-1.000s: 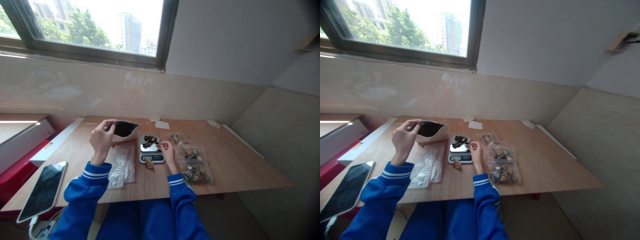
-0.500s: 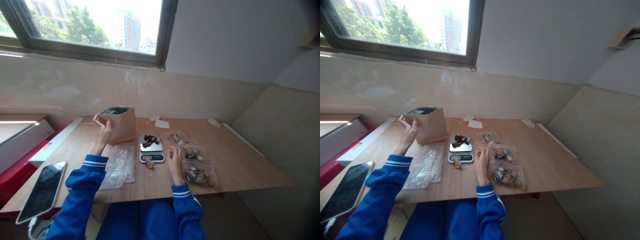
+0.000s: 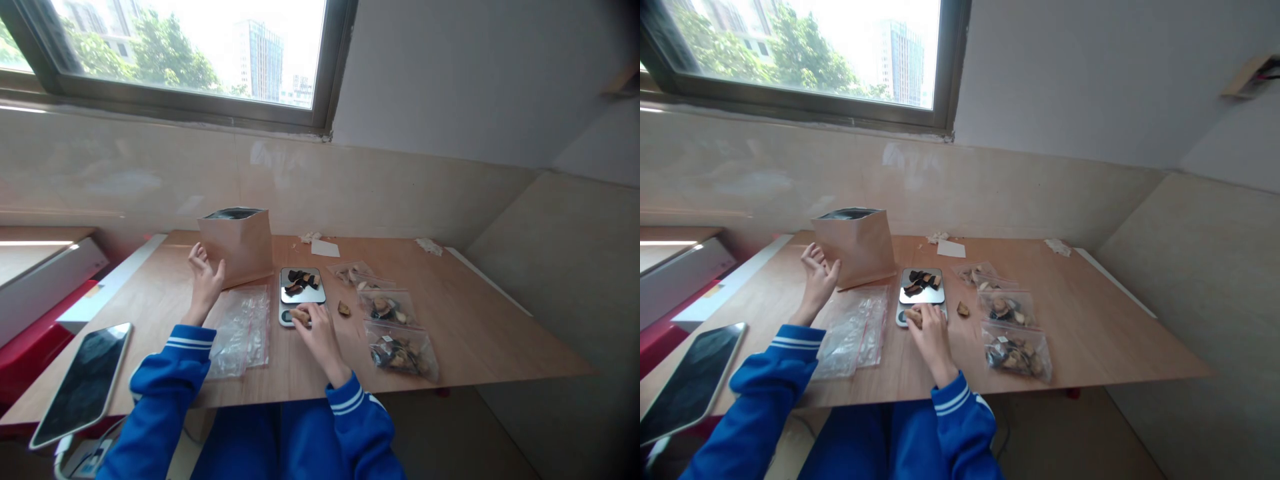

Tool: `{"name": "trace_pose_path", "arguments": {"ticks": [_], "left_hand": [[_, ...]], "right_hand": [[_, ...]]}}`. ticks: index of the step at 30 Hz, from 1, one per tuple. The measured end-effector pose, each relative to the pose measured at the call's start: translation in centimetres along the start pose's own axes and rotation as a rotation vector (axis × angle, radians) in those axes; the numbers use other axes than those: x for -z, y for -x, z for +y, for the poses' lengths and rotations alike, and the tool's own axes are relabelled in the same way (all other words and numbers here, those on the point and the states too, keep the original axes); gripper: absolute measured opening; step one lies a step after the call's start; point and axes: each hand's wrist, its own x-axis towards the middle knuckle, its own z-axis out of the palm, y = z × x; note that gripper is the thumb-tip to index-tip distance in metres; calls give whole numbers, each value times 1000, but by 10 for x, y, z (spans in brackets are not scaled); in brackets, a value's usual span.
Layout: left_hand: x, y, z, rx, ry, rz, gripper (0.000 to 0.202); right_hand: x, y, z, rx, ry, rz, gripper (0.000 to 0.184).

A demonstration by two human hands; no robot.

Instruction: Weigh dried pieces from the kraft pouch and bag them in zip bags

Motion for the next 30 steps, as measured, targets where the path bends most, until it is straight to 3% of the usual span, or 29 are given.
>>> {"name": "trace_pose_path", "arguments": {"ticks": [4,7,11,14,18,21,24,30], "left_hand": [[-2,9,-2,17,9,-8,68],[1,16,2,61,-11,-31,62],[12,36,12,147,-58,-78,42],[17,65,24,207,-122,-163,26],[11,109,34,210,-251,-362,21],[3,132,34,145,-376,-411,22],[-1,139,31,73,-466,-414,24],[0,138,28,65,-472,-418,24]], "right_hand": [[9,-36,20,-18,137,81,15],[6,-46,35,7,241,89,22],[2,-27,55,-48,224,268,30],[1,-2,74,-144,279,354,31],[1,19,93,-164,337,287,33],[1,23,98,-147,287,218,30],[2,22,98,-165,226,202,27],[3,22,99,-182,114,263,26]]}}
